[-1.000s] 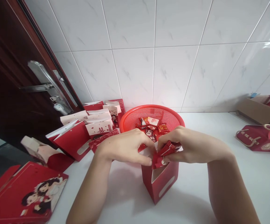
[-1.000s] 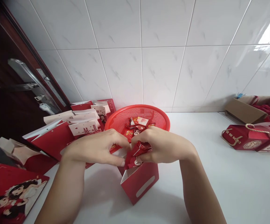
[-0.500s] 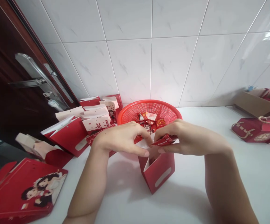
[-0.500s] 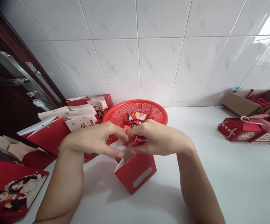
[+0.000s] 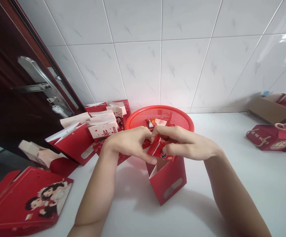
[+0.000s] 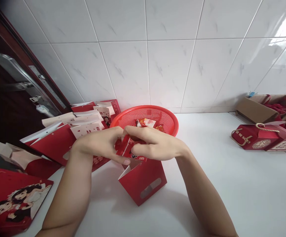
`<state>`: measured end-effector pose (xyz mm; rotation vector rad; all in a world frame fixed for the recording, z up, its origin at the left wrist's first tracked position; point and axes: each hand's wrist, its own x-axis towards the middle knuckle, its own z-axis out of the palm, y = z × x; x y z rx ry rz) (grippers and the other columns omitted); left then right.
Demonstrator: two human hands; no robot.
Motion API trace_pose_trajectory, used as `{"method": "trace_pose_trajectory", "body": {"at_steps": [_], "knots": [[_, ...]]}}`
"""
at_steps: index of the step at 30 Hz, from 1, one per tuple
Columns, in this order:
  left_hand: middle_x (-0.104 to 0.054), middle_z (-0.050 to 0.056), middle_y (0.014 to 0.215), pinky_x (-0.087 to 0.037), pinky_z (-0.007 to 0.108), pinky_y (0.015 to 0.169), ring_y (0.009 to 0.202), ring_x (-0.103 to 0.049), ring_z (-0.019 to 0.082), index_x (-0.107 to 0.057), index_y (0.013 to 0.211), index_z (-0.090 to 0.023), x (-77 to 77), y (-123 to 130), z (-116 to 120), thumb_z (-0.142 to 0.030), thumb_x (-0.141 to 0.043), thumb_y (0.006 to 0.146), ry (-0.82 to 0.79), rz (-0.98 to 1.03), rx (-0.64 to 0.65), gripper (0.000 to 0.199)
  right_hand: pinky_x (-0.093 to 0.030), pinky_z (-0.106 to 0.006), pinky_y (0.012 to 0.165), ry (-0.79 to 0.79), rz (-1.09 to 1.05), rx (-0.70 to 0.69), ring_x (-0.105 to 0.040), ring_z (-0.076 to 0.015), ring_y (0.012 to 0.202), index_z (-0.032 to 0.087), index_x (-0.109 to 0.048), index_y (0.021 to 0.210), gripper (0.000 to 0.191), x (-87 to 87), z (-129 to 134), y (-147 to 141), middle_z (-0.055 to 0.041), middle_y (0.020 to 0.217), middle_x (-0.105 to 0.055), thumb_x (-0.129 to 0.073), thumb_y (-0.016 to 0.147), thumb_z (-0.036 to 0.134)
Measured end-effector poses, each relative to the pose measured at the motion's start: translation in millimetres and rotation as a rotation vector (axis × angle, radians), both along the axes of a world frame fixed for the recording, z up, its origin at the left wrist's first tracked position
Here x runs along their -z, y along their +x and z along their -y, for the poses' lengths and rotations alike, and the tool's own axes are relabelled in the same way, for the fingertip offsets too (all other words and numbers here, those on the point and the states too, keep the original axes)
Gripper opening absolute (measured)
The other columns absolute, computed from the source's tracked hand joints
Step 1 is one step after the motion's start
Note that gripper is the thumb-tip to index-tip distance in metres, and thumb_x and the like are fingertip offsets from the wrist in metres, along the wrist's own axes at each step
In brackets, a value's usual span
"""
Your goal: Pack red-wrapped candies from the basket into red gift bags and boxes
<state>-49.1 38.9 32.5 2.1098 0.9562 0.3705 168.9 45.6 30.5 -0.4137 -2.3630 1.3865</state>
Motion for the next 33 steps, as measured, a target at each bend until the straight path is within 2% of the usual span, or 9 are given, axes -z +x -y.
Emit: {"method": "trace_pose_trajectory", "body": {"at_steps": [5, 9, 11, 13, 16, 19, 23, 28, 33], "knots": [[-0.069, -0.003, 0.072, -0.042, 0.022, 0.059, 0.066, -0.055, 0.011, -0.074, 0.071, -0.018, -3.0, 0.1, -2.2, -0.028, -0.080, 0.073, -0.039, -0.046, 0.109, 0.011, -0.052, -0.026, 0.068, 0.157, -0.027, -0.111, -0.064, -0.0140, 0.078, 0.017, -0.069, 0.102, 0.015, 0.6, -5.0, 3.5, -0.0028, 0.090, -0.072, -0.064, 0.088, 0.013], [-0.062, -0.005, 0.063, -0.038, 0.020, 0.052, 0.058, -0.050, 0.009, -0.066, 0.061, -0.017, -2.6, -2.5, -4.6, -0.023, -0.076, 0.076, -0.017, -0.022, 0.157, 0.019, -0.057, -0.031, 0.080, 0.137, -0.142, -0.070, -0.070, -0.0173, 0.087, 0.018, -0.074, 0.110, 0.021, 1.5, -4.7, 3.7, -0.0047, 0.097, -0.075, -0.073, 0.091, 0.025], [-0.056, -0.006, 0.056, -0.037, 0.021, 0.049, 0.053, -0.048, 0.009, -0.060, 0.057, -0.017, -1.8, -3.4, -4.7, -0.024, -0.078, 0.074, -0.004, -0.024, 0.146, 0.026, -0.058, -0.032, 0.080, 0.133, -0.209, -0.040, -0.071, -0.0174, 0.086, 0.019, -0.074, 0.111, 0.021, 1.3, -4.5, 3.8, -0.0043, 0.096, -0.076, -0.073, 0.092, 0.027], [-0.055, -0.005, 0.055, -0.038, 0.022, 0.050, 0.053, -0.050, 0.010, -0.063, 0.060, -0.018, -1.9, -3.5, -3.7, -0.028, -0.081, 0.073, -0.030, -0.024, 0.142, 0.025, -0.058, -0.031, 0.078, 0.149, -0.226, -0.015, -0.070, -0.0162, 0.082, 0.018, -0.074, 0.109, 0.018, 0.4, -4.1, 5.0, -0.0038, 0.093, -0.075, -0.072, 0.092, 0.027], [-0.067, -0.002, 0.068, -0.047, 0.024, 0.061, 0.067, -0.062, 0.015, -0.074, 0.073, -0.019, -3.6, -2.4, -1.0, -0.031, -0.082, 0.074, -0.083, 0.006, 0.138, 0.015, -0.058, -0.030, 0.077, 0.153, -0.133, 0.000, -0.070, -0.0158, 0.081, 0.018, -0.069, 0.113, 0.023, -1.4, -2.6, 8.7, -0.0038, 0.094, -0.075, -0.073, 0.091, 0.022], [-0.074, -0.002, 0.082, -0.049, 0.025, 0.074, 0.083, -0.066, 0.018, -0.078, 0.079, -0.022, -5.6, -1.4, 0.5, -0.022, -0.078, 0.073, -0.076, -0.027, 0.107, 0.006, -0.057, -0.028, 0.074, 0.204, 0.034, 0.006, -0.070, -0.0162, 0.083, 0.019, -0.065, 0.114, 0.026, -2.7, 0.1, 12.2, -0.0046, 0.098, -0.076, -0.070, 0.089, 0.016], [-0.076, -0.004, 0.085, -0.048, 0.024, 0.076, 0.083, -0.067, 0.017, -0.080, 0.090, -0.023, -7.4, -1.3, -0.7, -0.014, -0.074, 0.069, -0.066, -0.092, 0.110, 0.023, -0.054, -0.026, 0.070, 0.268, 0.174, -0.011, -0.071, -0.0163, 0.082, 0.018, -0.071, 0.107, 0.021, -6.6, 3.7, 15.1, -0.0038, 0.095, -0.078, -0.066, 0.088, 0.011], [-0.080, -0.002, 0.097, -0.049, 0.024, 0.083, 0.090, -0.070, 0.017, -0.081, 0.101, -0.024, -8.5, -1.9, -5.0, -0.025, -0.082, 0.071, -0.056, -0.152, 0.102, 0.030, -0.050, -0.025, 0.068, 0.288, 0.294, -0.065, -0.070, -0.0145, 0.079, 0.021, -0.077, 0.112, 0.035, -13.3, 7.3, 19.5, -0.0032, 0.100, -0.080, -0.057, 0.089, 0.004], [-0.081, -0.001, 0.096, -0.049, 0.023, 0.082, 0.088, -0.071, 0.017, -0.081, 0.102, -0.023, -7.5, -0.4, -7.2, -0.029, -0.084, 0.072, -0.055, -0.144, 0.130, 0.031, -0.043, -0.023, 0.061, 0.356, 0.377, -0.042, -0.062, -0.0111, 0.064, 0.019, -0.079, 0.112, 0.036, -12.6, 11.7, 18.5, -0.0025, 0.087, -0.079, -0.056, 0.089, 0.004]]}}
